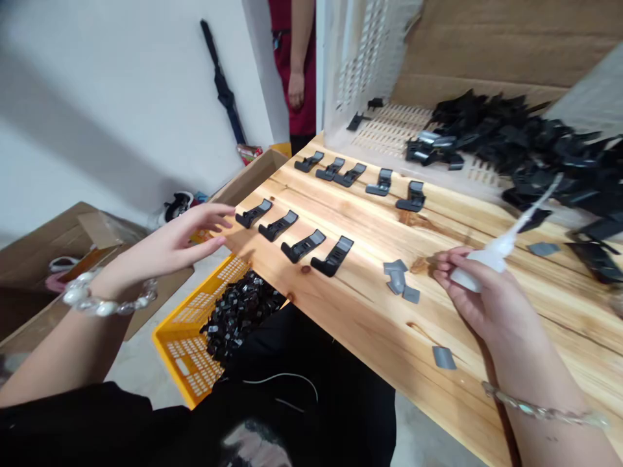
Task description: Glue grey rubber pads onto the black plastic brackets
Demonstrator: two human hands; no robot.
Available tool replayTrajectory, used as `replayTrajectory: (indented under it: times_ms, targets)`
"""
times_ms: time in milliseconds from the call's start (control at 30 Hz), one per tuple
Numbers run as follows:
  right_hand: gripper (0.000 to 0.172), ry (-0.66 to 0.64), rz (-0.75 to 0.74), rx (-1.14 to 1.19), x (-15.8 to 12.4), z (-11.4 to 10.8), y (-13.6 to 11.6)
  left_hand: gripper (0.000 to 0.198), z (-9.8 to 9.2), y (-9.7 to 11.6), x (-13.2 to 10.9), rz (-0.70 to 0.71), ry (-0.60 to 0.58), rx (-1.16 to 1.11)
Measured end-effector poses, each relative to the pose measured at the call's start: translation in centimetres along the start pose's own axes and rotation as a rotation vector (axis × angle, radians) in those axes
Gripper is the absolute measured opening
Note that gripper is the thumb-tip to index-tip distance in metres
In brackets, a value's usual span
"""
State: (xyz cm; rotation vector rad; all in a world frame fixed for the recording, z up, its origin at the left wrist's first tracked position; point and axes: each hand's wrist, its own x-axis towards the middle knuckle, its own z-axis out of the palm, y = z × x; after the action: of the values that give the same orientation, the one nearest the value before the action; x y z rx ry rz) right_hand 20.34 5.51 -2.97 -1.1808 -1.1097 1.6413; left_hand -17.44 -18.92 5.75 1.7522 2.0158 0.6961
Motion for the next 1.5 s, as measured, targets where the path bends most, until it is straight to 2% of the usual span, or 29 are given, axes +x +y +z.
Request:
replayTrajectory:
  times_ms: [67,133,200,300,400,500,633,767,900,1133,1233,1333,1400,1500]
  targets:
    - [0.022,-0.057,0.078,0.124,0.1,-0.2,0.2,0.061,0.6,-0.4,4.0,0.067,0.031,-0.06]
    - [0.022,-0.075,0.082,0.169,0.2,-0.3,0.3,0.066,1.6,-0.9,8.6,0.104,0.082,-0.064]
    - [0.025,-0.089,0.077,0.201,0.1,-0.4,0.3,0.067,2.9,-1.1,13.5,0.125,0.124,0.017]
    - [0.023,-0.149,0.086,0.225,0.0,-0.3,0.2,0.071,4.7,-0.9,20.2,0.07,0.127,0.219]
    - [0.024,-0.175,0.089,0.245,0.1,-0.4,0.2,0.079,6.1,-0.3,25.1,0.026,0.088,0.293]
    - [0.025,-0.185,0.1,0.257,0.3,-0.6,0.3,0.086,7.3,0.6,28.1,-0.025,-0.001,0.346]
    - [0.029,-0.193,0.11,0.271,0.4,-0.5,0.3,0.094,9.6,3.2,29.7,0.003,-0.109,0.407]
    - [0.031,-0.192,0.095,0.281,0.5,-0.2,0.3,0.097,12.5,7.0,29.5,0.101,-0.196,0.467]
    - [0.031,-0.195,0.072,0.264,0.6,-0.1,0.6,0.101,14.9,10.5,29.3,0.16,-0.226,0.523]
    - [0.028,-0.192,0.053,0.214,0.6,0.1,0.6,0.111,18.0,14.5,30.8,0.093,-0.289,0.586]
    - [0.027,-0.195,0.049,0.196,0.6,0.1,0.6,0.103,19.2,15.4,30.8,0.052,-0.237,0.609]
    - [0.027,-0.197,0.048,0.184,0.7,0.2,0.6,0.077,19.8,15.3,30.4,0.054,-0.143,0.622]
    - [0.026,-0.199,0.05,0.178,0.7,0.2,0.6,0.061,19.8,14.8,30.0,0.083,-0.1,0.626]
    - [0.026,-0.207,0.05,0.172,0.7,0.2,0.6,0.055,19.2,13.8,29.5,0.138,-0.094,0.637]
